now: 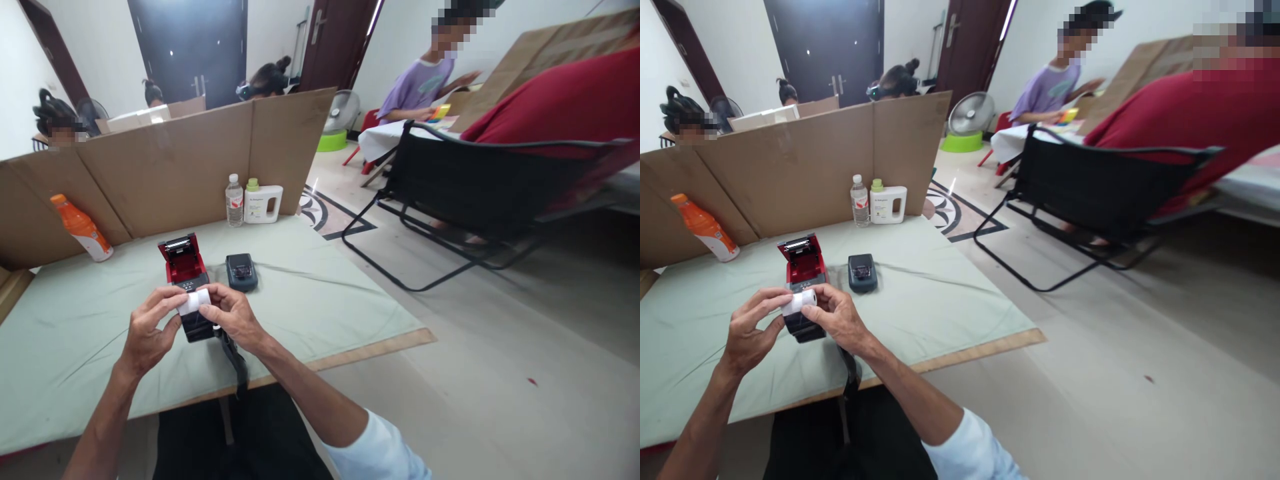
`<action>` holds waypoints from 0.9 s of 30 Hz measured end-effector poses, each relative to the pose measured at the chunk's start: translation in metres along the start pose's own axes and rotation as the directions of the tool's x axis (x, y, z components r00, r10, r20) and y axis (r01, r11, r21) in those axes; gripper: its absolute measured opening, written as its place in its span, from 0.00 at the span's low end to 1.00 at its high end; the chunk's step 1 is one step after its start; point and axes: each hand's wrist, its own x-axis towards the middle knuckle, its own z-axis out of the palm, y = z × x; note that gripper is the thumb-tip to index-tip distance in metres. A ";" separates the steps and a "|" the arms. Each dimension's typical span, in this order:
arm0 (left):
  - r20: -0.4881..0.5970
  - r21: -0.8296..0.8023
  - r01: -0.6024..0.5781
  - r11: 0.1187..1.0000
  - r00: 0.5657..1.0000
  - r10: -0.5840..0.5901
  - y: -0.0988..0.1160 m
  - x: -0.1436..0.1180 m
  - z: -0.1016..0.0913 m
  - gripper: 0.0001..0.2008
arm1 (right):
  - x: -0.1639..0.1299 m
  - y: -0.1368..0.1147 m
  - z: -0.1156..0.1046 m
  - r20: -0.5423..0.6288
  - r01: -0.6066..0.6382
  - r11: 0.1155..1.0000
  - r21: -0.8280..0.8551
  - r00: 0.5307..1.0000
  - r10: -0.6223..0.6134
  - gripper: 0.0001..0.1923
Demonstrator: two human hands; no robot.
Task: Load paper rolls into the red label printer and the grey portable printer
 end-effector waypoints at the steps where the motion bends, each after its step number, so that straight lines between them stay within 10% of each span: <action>1: 0.006 0.035 -0.025 0.999 1.000 0.025 0.001 -0.001 0.001 0.15 | 0.000 -0.001 0.000 -0.003 -0.005 1.000 0.005 1.000 0.005 0.20; 6: 0.012 0.202 -0.112 0.973 0.994 0.112 0.009 -0.003 0.000 0.17 | -0.002 -0.003 0.000 0.023 -0.083 0.995 0.060 0.996 0.081 0.22; 10: 0.219 0.087 -0.075 0.993 0.974 0.054 0.022 0.007 -0.015 0.19 | -0.003 -0.005 -0.007 0.103 -0.204 0.977 0.057 0.975 0.198 0.23; 18: 0.681 0.016 -0.102 0.995 0.729 0.064 0.049 0.032 -0.034 0.27 | -0.012 -0.021 -0.010 0.317 -0.295 0.936 -0.190 0.884 0.343 0.23; 27: 0.615 -0.085 -0.102 0.991 0.777 0.133 0.059 0.024 -0.033 0.34 | -0.022 -0.015 -0.009 0.365 -0.228 0.965 -0.128 0.894 0.259 0.23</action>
